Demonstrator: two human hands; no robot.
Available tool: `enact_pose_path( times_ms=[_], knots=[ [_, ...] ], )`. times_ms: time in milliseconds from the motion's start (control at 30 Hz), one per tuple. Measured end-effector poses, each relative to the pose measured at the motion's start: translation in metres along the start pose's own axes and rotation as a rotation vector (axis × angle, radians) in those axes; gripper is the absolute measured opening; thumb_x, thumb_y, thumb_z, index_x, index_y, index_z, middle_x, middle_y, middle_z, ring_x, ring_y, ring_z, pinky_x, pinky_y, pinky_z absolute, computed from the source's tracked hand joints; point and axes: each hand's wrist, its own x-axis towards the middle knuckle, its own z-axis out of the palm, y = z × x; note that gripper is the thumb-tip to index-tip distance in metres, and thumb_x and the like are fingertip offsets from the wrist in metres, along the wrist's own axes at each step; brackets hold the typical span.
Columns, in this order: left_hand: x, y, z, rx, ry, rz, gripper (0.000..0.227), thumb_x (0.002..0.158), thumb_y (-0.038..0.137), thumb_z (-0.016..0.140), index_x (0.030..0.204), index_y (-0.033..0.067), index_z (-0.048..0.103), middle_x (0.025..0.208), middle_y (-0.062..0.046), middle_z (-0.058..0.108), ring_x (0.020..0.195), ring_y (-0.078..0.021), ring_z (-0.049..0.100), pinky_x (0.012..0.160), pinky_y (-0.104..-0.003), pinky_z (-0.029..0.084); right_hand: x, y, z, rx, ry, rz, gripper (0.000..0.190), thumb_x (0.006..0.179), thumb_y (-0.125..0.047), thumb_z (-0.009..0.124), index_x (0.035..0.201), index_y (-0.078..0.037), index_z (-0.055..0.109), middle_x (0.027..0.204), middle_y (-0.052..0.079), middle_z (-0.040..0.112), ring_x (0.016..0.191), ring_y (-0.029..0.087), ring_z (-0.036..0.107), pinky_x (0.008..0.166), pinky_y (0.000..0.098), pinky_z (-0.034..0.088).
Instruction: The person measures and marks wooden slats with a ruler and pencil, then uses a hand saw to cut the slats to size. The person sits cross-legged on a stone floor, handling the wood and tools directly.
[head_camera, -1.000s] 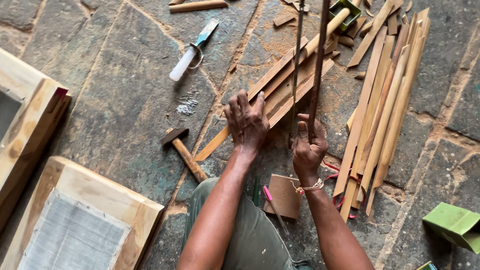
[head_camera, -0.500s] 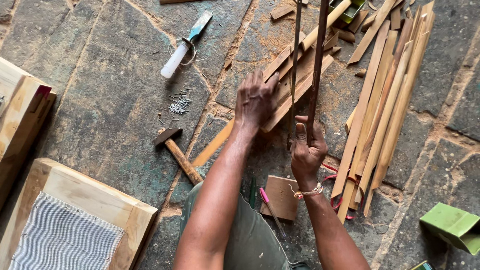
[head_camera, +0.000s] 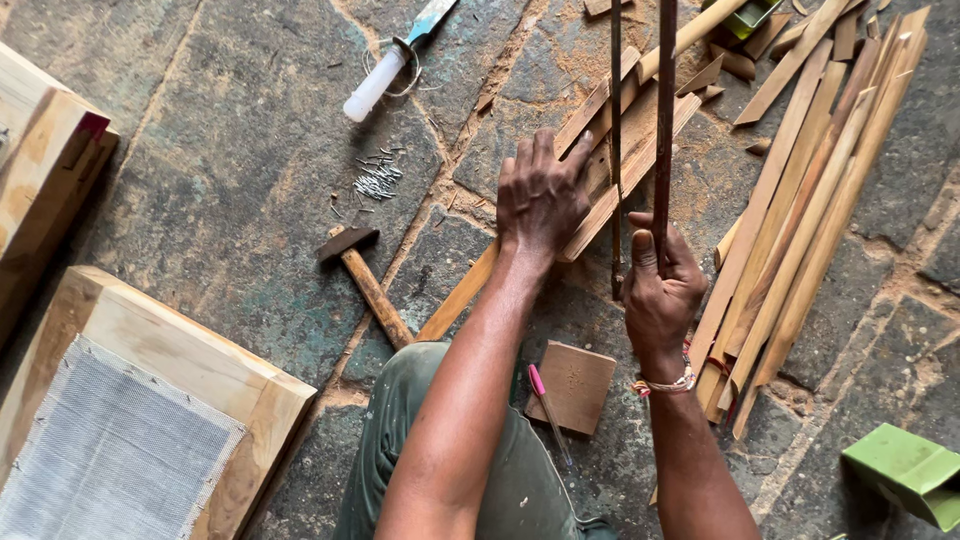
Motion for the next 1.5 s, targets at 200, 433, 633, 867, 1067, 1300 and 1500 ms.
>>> enact_pose_path(
  times_ms=[200, 433, 633, 867, 1067, 1300, 1500],
  knots=[
    [-0.001, -0.001, 0.004, 0.031, -0.033, 0.020, 0.029, 0.104, 0.031, 0.061, 0.131, 0.0251, 0.071, 0.118, -0.018, 0.072, 0.081, -0.0175, 0.067, 0.053, -0.026, 0.051, 0.000, -0.009, 0.002, -0.011, 0.000, 0.052, 0.030, 0.109, -0.032, 0.060, 0.126, -0.009, 0.070, 0.067, -0.012, 0.050, 0.054, -0.001, 0.039, 0.045, 0.0206, 0.026],
    [-0.008, -0.008, 0.018, -0.014, 0.049, 0.118, 0.031, 0.106, 0.017, 0.057, 0.134, 0.0135, 0.069, 0.119, -0.028, 0.070, 0.086, -0.0226, 0.074, 0.060, -0.029, 0.058, -0.005, 0.005, 0.007, 0.020, 0.023, -0.025, 0.027, 0.109, -0.030, 0.059, 0.122, -0.009, 0.070, 0.070, -0.009, 0.059, 0.052, 0.000, 0.049, 0.041, 0.0206, 0.036],
    [-0.001, -0.013, 0.031, -0.119, -0.106, 0.031, 0.016, 0.110, 0.007, 0.055, 0.109, 0.0053, 0.071, 0.108, -0.023, 0.073, 0.080, -0.0233, 0.072, 0.053, -0.030, 0.056, -0.012, 0.019, 0.006, 0.081, 0.063, -0.076, 0.024, 0.111, -0.027, 0.062, 0.122, -0.007, 0.070, 0.078, -0.009, 0.054, 0.060, -0.001, 0.039, 0.051, 0.0206, 0.028],
    [0.008, -0.005, 0.020, -0.313, 0.127, -0.101, 0.026, 0.095, -0.007, 0.051, 0.112, -0.0008, 0.070, 0.096, -0.018, 0.072, 0.062, -0.0183, 0.064, 0.036, -0.026, 0.046, -0.014, 0.025, 0.007, 0.149, 0.061, -0.060, 0.025, 0.109, -0.028, 0.063, 0.120, -0.007, 0.070, 0.075, -0.010, 0.055, 0.057, -0.001, 0.043, 0.047, 0.0202, 0.031],
    [-0.002, -0.004, -0.003, -0.080, -0.031, -0.016, 0.027, 0.111, 0.016, 0.056, 0.089, 0.0101, 0.071, 0.110, -0.022, 0.072, 0.069, -0.0180, 0.066, 0.038, -0.028, 0.046, -0.014, 0.026, 0.005, 0.158, 0.052, -0.045, 0.025, 0.109, -0.028, 0.063, 0.120, -0.007, 0.069, 0.072, -0.010, 0.053, 0.056, -0.001, 0.042, 0.047, 0.0201, 0.029],
    [-0.020, -0.002, -0.008, -0.121, 0.026, 0.001, 0.030, 0.104, 0.028, 0.056, 0.128, 0.0153, 0.070, 0.125, -0.030, 0.068, 0.078, -0.0253, 0.070, 0.049, -0.033, 0.056, -0.016, 0.031, 0.007, 0.176, 0.050, -0.043, 0.024, 0.108, -0.028, 0.064, 0.121, -0.008, 0.069, 0.068, -0.012, 0.046, 0.055, -0.001, 0.037, 0.047, 0.0201, 0.024],
    [-0.016, 0.004, -0.006, -0.129, 0.001, -0.102, 0.052, 0.101, 0.033, 0.061, 0.147, 0.0111, 0.056, 0.117, -0.024, 0.071, 0.082, -0.0268, 0.072, 0.062, -0.037, 0.060, -0.014, 0.031, 0.007, 0.185, 0.043, -0.063, 0.022, 0.111, -0.025, 0.064, 0.122, -0.007, 0.068, 0.073, -0.010, 0.050, 0.059, 0.000, 0.041, 0.051, 0.0207, 0.029]
  ],
)
